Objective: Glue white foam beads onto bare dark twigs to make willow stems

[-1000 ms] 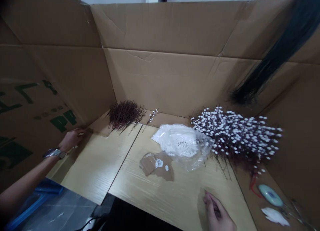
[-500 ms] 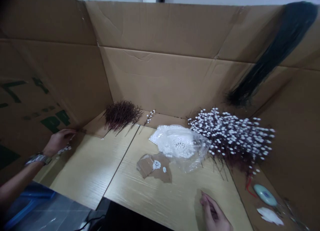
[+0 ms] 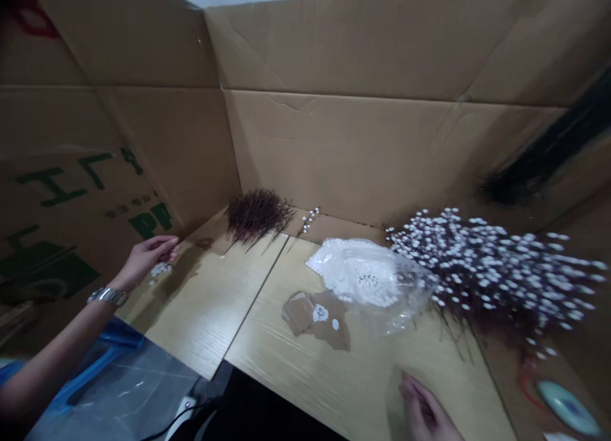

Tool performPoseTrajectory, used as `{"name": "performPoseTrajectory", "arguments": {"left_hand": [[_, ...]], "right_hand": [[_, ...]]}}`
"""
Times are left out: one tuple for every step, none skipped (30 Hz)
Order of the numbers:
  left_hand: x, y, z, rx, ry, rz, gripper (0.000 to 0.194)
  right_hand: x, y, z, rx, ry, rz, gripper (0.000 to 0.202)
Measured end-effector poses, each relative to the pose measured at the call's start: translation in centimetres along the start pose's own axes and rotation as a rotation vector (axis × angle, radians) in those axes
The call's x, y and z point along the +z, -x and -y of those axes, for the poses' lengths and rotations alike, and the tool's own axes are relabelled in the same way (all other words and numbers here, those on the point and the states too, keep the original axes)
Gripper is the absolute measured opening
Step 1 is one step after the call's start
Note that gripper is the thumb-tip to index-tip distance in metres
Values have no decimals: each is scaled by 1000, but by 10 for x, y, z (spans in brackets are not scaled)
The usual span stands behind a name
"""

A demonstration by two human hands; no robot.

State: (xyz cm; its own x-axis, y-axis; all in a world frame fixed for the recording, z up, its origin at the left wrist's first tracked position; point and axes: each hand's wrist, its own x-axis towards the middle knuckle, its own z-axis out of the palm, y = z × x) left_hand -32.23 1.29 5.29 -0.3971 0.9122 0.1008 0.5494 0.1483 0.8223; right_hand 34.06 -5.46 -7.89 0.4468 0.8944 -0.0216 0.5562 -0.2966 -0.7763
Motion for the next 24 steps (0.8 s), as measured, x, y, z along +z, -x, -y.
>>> {"name": "performPoseTrajectory", "arguments": {"left_hand": [[17, 8, -7, 18, 2, 63, 53], [37, 18, -14, 43, -2, 142, 55], [60, 29, -23, 78, -11, 234, 52], [86, 41, -33, 125, -19, 322, 48], [111, 53, -42, 179, -24, 392, 44], [136, 65, -52, 234, -27, 444, 43], [159, 76, -61, 286, -32, 486, 45], [179, 86, -70, 332, -43, 516, 51], [196, 93, -76, 367, -59, 528, 61], [210, 99, -82, 396, -74, 540, 69], [220, 103, -86, 421, -88, 551, 74], [227, 106, -89, 442, -99, 559, 76], [232, 108, -92, 459, -106, 565, 75], [235, 110, -94, 474, -108, 569, 72], [236, 111, -95, 486, -106, 570, 69], [236, 113, -96, 494, -101, 570, 65], [236, 114, -97, 499, -94, 571, 62], [235, 116, -98, 502, -84, 575, 61], [234, 117, -99, 502, -72, 582, 60], [233, 119, -100, 499, -59, 590, 60], [233, 120, -100, 492, -44, 597, 61], [232, 121, -101, 482, -28, 603, 62], [231, 121, -101, 469, -12, 606, 63], [231, 122, -102, 452, 5, 609, 63]], "right_hand": [[2, 2, 12, -41, -5, 50, 52], [6, 5, 25, -98, -21, 88, 51], [11, 7, 39, -173, -39, 124, 50], [18, 8, 52, -238, -44, 154, 48], [26, 10, 64, -276, -31, 168, 47], [33, 12, 74, -291, -20, 168, 45], [40, 14, 82, -300, -7, 163, 43], [46, 16, 88, -306, 4, 156, 42], [51, 19, 93, -310, 12, 149, 41], [55, 22, 96, -315, 17, 144, 39], [58, 26, 98, -319, 18, 141, 38], [61, 30, 100, -323, 15, 139, 36], [64, 34, 102, -322, 8, 137, 34], [66, 38, 103, -316, -2, 133, 32], [69, 40, 105, -305, -15, 128, 31], [72, 42, 107, -292, -31, 122, 31], [74, 44, 109, -277, -52, 118, 31], [76, 44, 111, -263, -79, 117, 31], [78, 43, 113, -250, -112, 121, 31], [80, 42, 114, -238, -152, 131, 31], [82, 41, 115, -225, -197, 144, 31], [84, 40, 116, -210, -246, 156, 32], [86, 39, 117, -195, -295, 164, 32], [88, 38, 117, -180, -342, 169, 33]]}}
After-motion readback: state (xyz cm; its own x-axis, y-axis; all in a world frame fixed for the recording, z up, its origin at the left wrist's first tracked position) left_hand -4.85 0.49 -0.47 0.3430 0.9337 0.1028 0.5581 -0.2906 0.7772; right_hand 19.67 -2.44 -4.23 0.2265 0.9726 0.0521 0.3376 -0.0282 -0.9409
